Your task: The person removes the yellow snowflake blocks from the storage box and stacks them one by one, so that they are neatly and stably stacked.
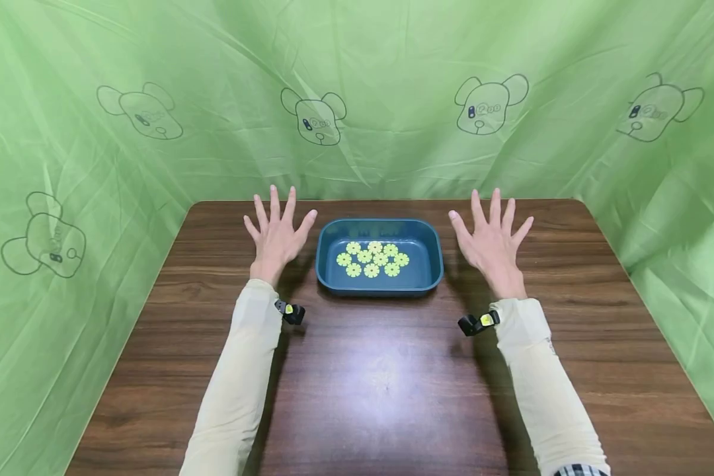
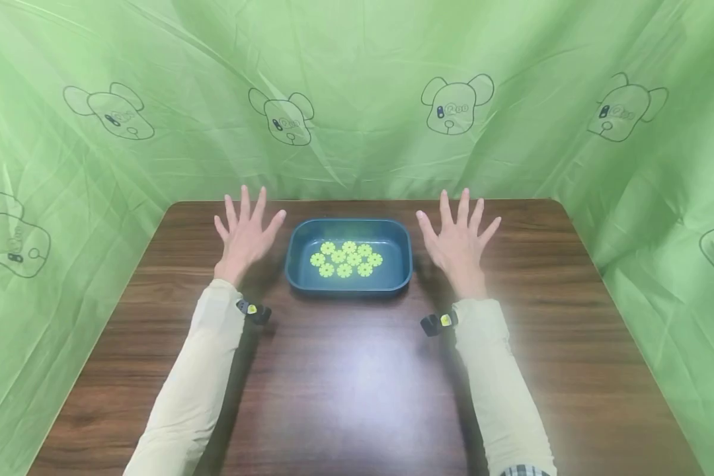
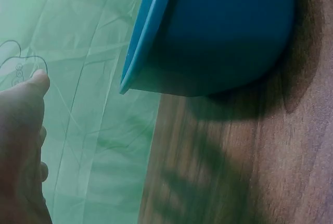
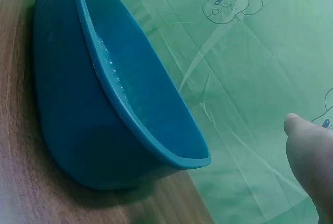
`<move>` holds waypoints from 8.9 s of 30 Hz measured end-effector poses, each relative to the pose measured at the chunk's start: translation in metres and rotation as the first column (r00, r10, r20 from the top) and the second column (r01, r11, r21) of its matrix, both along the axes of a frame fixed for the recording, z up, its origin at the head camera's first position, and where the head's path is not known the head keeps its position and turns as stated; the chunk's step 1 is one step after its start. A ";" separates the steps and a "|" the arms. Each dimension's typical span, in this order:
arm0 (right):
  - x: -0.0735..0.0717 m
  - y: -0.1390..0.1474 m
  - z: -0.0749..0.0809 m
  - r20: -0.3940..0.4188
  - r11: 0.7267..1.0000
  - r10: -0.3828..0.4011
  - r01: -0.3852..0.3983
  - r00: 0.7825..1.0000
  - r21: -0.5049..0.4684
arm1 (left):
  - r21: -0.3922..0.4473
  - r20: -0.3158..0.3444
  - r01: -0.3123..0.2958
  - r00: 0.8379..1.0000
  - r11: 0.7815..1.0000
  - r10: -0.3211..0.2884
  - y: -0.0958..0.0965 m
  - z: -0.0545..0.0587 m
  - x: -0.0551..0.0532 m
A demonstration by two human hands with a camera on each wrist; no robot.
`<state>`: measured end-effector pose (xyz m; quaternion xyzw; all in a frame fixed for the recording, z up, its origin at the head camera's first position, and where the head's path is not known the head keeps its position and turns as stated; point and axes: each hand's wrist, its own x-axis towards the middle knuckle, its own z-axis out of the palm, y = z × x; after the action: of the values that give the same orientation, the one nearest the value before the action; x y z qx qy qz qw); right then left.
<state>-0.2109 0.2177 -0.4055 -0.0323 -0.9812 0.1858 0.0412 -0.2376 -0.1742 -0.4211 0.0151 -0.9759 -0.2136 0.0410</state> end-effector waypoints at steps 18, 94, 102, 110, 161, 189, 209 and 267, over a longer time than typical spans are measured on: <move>-0.021 -0.012 0.016 -0.219 0.935 0.032 -0.106 0.975 -0.337 | 0.468 0.182 0.018 0.976 0.883 -0.117 -0.015 0.008 -0.022; -0.017 -0.099 -0.045 0.282 0.953 0.288 -0.302 0.915 0.008 | 0.706 0.468 -0.176 0.843 0.686 -0.265 0.011 0.000 -0.016; -0.014 -0.099 -0.039 0.146 0.942 0.335 -0.325 0.931 -0.085 | 0.709 0.469 -0.181 0.843 0.681 -0.264 0.013 0.001 -0.014; -0.015 -0.091 -0.037 0.075 0.900 0.256 -0.210 0.964 -0.383 | 0.704 0.468 -0.176 0.844 0.688 -0.263 0.013 0.001 -0.013; -0.011 0.013 -0.039 0.123 0.556 -0.209 0.221 0.970 -0.801 | 0.728 0.449 -0.149 0.841 0.669 -0.301 0.005 -0.008 -0.016; -0.005 0.028 -0.068 0.175 0.847 -0.263 0.314 0.949 -0.428 | 0.740 0.433 -0.135 0.845 0.659 -0.314 0.006 -0.004 -0.013; -0.006 0.033 -0.075 0.131 0.863 -0.302 0.329 0.944 -0.383 | 0.728 0.447 -0.136 0.837 0.672 -0.316 0.007 -0.006 -0.012; -0.008 -0.087 -0.031 0.036 0.852 0.278 -0.229 0.960 -0.471 | 0.720 0.447 -0.141 0.843 0.680 -0.299 0.006 -0.007 -0.013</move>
<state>-0.2192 0.1303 -0.4368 0.0788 -0.9050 0.4158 -0.0431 -0.2509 -0.1685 -0.4283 0.0445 -0.7799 -0.5722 -0.2497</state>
